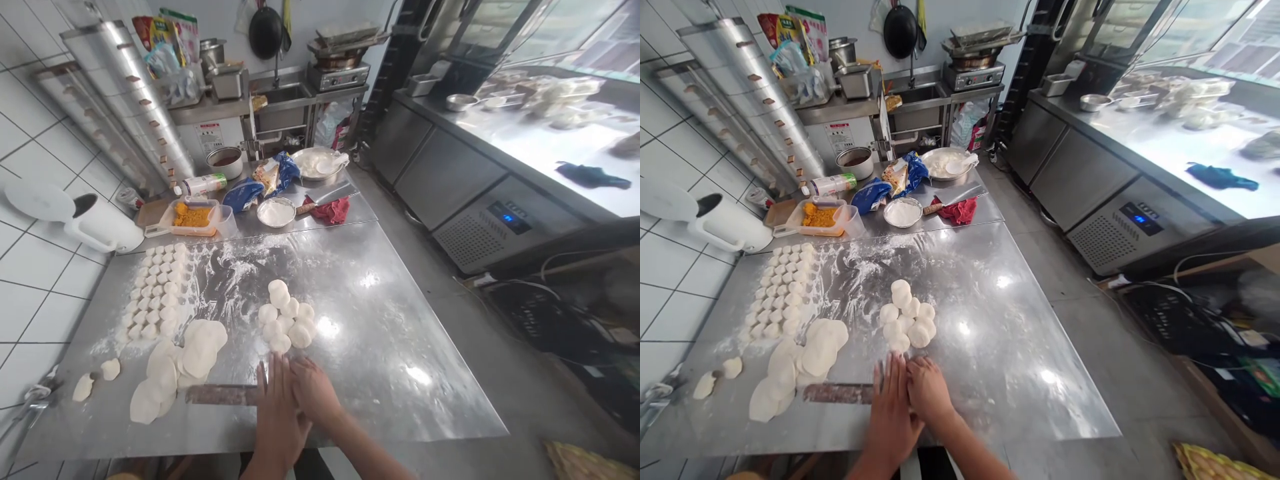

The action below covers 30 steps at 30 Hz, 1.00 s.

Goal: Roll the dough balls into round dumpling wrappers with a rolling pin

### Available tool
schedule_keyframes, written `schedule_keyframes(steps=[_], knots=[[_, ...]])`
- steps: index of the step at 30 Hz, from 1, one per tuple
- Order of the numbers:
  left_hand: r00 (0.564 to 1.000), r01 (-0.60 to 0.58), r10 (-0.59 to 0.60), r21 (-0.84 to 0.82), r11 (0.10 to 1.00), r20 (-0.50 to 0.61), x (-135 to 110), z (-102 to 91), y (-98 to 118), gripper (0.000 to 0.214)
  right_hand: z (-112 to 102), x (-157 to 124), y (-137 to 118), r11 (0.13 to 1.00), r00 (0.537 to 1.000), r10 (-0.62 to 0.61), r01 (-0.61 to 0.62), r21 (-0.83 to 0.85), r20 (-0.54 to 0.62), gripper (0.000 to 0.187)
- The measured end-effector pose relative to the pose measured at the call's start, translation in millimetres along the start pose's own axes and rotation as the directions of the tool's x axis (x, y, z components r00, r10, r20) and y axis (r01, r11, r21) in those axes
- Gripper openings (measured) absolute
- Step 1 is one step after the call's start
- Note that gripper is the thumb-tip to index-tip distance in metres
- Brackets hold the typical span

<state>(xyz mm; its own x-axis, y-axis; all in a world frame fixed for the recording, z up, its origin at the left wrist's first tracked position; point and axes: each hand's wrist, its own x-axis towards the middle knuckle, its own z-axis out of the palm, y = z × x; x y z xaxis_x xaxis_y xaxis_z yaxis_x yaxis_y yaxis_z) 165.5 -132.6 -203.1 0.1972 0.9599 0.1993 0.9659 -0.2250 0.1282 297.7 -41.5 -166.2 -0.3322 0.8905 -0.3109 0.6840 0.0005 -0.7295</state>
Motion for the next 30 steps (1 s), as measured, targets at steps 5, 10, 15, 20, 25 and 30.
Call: schedule_keyframes(steps=[5,10,15,20,25,30], knots=[[0.968,-0.054,0.079,0.113,0.992,-0.237,-34.5,-3.7,10.2,0.110,-3.4,-23.5,2.2,0.996,0.996,0.078,-0.076,0.041,-0.050,0.039],[1.000,0.015,-0.015,-0.001,1.000,-0.004,6.7,1.7,5.1,0.100,-5.7,-9.1,3.0,0.998,0.998,0.047,-0.046,0.038,-0.030,0.033],[0.954,-0.048,0.082,0.124,0.991,-0.287,-43.6,23.8,12.8,0.102,-11.6,-24.9,8.8,0.993,0.994,0.104,-0.102,0.063,-0.030,0.042],[0.999,0.007,-0.007,0.001,1.000,-0.041,-15.2,15.6,13.7,0.100,-9.4,-31.1,15.0,0.994,0.996,0.090,-0.089,0.056,-0.017,0.041],[0.975,-0.086,0.100,0.079,0.993,-0.197,-21.7,8.7,18.2,0.099,-17.4,-20.5,16.5,0.993,0.994,0.110,-0.108,0.055,-0.022,0.035],[0.976,-0.067,0.083,0.085,0.994,-0.201,-19.1,11.9,19.3,0.104,-14.4,-29.1,14.3,0.992,0.992,0.115,-0.112,0.065,-0.055,0.040]])
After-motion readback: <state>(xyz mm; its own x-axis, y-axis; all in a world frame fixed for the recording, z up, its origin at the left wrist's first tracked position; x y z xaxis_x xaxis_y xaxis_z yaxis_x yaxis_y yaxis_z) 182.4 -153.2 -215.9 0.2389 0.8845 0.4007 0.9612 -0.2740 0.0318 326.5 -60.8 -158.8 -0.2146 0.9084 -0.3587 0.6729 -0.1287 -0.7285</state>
